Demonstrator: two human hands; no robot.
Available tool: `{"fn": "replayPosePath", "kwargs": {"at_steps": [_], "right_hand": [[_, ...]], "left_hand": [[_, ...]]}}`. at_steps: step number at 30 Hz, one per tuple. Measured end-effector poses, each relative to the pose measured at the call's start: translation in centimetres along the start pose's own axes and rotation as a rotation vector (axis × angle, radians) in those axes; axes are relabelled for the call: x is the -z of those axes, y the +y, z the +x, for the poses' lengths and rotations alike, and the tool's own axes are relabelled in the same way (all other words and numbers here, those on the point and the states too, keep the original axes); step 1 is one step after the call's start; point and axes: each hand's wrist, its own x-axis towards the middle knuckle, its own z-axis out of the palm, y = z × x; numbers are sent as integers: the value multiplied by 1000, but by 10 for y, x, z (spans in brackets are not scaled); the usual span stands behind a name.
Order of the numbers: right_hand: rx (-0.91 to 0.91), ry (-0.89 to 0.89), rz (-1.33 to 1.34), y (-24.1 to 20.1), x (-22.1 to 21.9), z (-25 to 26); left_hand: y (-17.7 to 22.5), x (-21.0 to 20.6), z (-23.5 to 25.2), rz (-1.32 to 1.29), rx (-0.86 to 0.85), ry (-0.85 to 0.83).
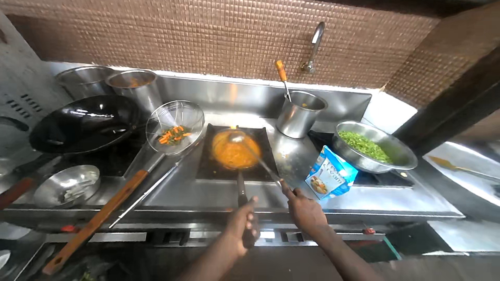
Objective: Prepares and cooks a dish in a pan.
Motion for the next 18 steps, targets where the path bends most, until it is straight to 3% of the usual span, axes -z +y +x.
{"fn": "replayPosePath", "kwargs": {"at_steps": [3,7,10,12,16,18], "right_hand": [[-48,-130,573,-4,-5,-33],[-74,-273,1515,-17,18,-81],[-35,-373,1881,-16,24,-72],[56,-300,1764,-20,8,-65],[124,65,874,-20,-77,-56],[123,149,669,-19,-110,-58]], "left_hand": [[6,6,17,-70,10,-19],[-2,-6,0,-18,50,-19],[3,-6,9,-44,44,-3],[3,-9,1,-33,55,5],[3,-7,-8,-38,73,-21],[3,-1,-5,-42,74,-19]]}}
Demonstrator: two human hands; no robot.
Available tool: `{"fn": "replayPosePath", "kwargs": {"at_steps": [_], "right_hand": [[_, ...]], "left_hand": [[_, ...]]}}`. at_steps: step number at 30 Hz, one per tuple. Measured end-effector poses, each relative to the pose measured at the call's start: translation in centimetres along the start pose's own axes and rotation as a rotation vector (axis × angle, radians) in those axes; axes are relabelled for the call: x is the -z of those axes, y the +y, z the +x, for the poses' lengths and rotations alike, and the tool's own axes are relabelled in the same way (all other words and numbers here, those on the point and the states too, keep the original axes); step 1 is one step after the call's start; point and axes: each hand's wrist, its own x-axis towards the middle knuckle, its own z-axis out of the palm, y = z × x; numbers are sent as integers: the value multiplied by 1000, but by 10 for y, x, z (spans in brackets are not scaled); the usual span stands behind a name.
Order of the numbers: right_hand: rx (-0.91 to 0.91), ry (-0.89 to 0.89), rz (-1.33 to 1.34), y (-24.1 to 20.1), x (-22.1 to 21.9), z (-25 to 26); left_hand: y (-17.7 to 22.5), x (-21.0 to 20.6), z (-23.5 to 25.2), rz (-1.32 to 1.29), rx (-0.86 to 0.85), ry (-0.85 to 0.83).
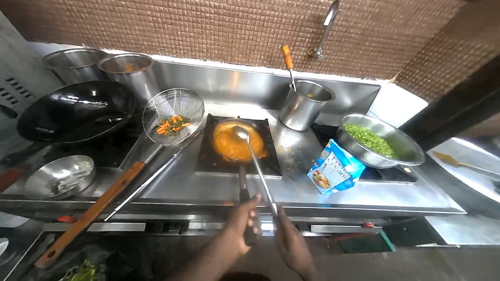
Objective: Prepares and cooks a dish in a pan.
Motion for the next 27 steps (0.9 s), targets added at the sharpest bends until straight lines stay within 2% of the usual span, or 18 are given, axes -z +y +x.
{"fn": "replayPosePath", "kwargs": {"at_steps": [5,9,13,15,18,23,27], "right_hand": [[122,237,-156,21,-16,-17],[60,191,-151,21,-20,-27],[76,232,-95,24,-28,-29],[58,191,-57,25,-26,-27],[70,193,181,20,-19,-26],[-71,105,934,-4,10,-44],[-88,-1,1422,-4,38,-55]], "left_hand": [[1,0,-1,-33,12,-21],[-1,3,-2,-51,16,-42],[-2,2,-3,-66,23,-41],[-3,2,0,-72,30,-50],[0,4,0,-78,28,-50],[-1,9,0,-83,-8,-65],[-1,18,-5,-93,-38,-103]]}}
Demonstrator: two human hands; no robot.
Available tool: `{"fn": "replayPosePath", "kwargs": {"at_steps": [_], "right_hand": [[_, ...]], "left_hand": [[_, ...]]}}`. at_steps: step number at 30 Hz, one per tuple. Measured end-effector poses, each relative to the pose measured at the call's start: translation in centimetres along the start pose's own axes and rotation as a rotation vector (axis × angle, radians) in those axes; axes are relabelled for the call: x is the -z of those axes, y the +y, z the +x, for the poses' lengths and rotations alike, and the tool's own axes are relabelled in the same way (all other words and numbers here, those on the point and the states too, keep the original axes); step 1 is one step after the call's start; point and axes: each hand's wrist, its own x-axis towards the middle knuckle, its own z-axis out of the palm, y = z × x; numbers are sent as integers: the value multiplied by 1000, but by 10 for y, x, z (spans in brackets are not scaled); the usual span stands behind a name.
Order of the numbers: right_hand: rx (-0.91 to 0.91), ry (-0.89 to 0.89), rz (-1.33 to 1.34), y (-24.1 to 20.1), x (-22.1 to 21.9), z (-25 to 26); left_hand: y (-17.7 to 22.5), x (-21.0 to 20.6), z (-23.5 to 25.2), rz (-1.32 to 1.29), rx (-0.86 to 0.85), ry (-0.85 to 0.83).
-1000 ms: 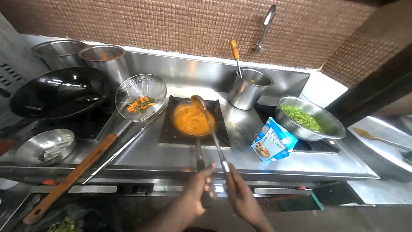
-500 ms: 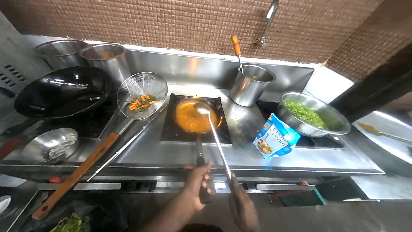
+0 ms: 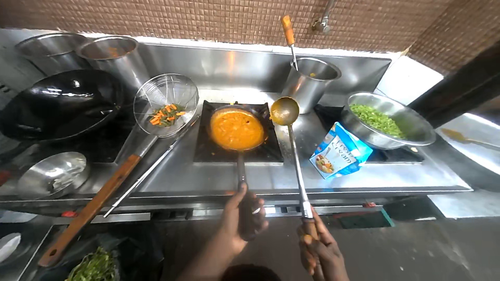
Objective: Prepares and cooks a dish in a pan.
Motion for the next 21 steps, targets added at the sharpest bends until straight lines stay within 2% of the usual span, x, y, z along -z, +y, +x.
{"fn": "replayPosePath", "kwargs": {"at_steps": [4,7,9,12,16,21], "right_hand": [[-27,-26,287,-6,15,-10],[-26,-27,400,-1,23,-14],[-31,-13,436,2,23,-13],[-63,17,407,7,21,-4],[-93,75,315,15,16,10],[-62,129,211,17,7,9]], "left_hand": [[-3,30,3,117,5,40],[-16,82,27,357,47,325],[-20,128,59,459,58,405],[-16,186,115,525,14,369],[-5,206,156,453,128,353],[-8,226,181,379,249,141]]}}
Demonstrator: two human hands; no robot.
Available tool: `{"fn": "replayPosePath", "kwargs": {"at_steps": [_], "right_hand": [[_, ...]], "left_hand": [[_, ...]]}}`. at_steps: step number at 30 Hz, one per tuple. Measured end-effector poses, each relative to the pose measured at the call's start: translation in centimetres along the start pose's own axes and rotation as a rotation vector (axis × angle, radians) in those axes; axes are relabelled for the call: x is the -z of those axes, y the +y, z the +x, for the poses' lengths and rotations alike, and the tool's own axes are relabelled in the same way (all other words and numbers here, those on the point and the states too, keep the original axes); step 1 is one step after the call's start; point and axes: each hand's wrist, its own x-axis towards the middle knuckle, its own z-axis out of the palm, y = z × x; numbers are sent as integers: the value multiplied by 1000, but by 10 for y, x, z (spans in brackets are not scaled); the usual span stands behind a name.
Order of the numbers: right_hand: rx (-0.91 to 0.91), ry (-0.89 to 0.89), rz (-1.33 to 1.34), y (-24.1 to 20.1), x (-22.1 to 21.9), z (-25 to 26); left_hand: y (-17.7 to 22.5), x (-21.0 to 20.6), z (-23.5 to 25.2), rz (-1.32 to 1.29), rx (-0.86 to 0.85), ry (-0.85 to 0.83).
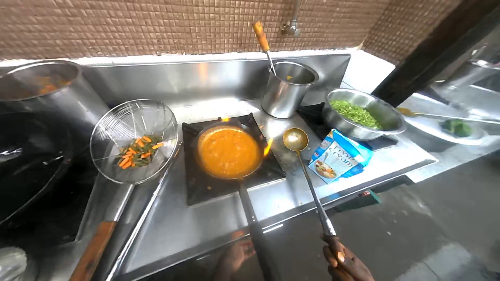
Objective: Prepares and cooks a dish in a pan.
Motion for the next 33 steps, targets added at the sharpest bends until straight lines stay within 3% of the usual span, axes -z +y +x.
{"fn": "replayPosePath", "kwargs": {"at_steps": [4,9,14,19,23,28,30,33], "right_hand": [[10,53,-57,-9,-18,-17],[18,83,-130,-14,-28,-29],[8,68,-82,-6,-32,-16],[-14,33,52,5,-22,12],[-25,16,124,14,-12,37],[-30,-40,183,26,6,59],[-24,-12,157,29,7,66],[-71,179,0,24,-6,74]], "left_hand": [[-8,16,22,-78,1,-129],[-6,15,15,-1,-14,-258],[-15,22,23,-105,-7,-312],[-24,24,11,-214,-26,-532],[-19,1,-9,-229,-68,-486],[-37,11,24,-326,-94,-546],[-39,14,29,-350,-97,-496],[-35,2,16,-294,-117,-266]]}}
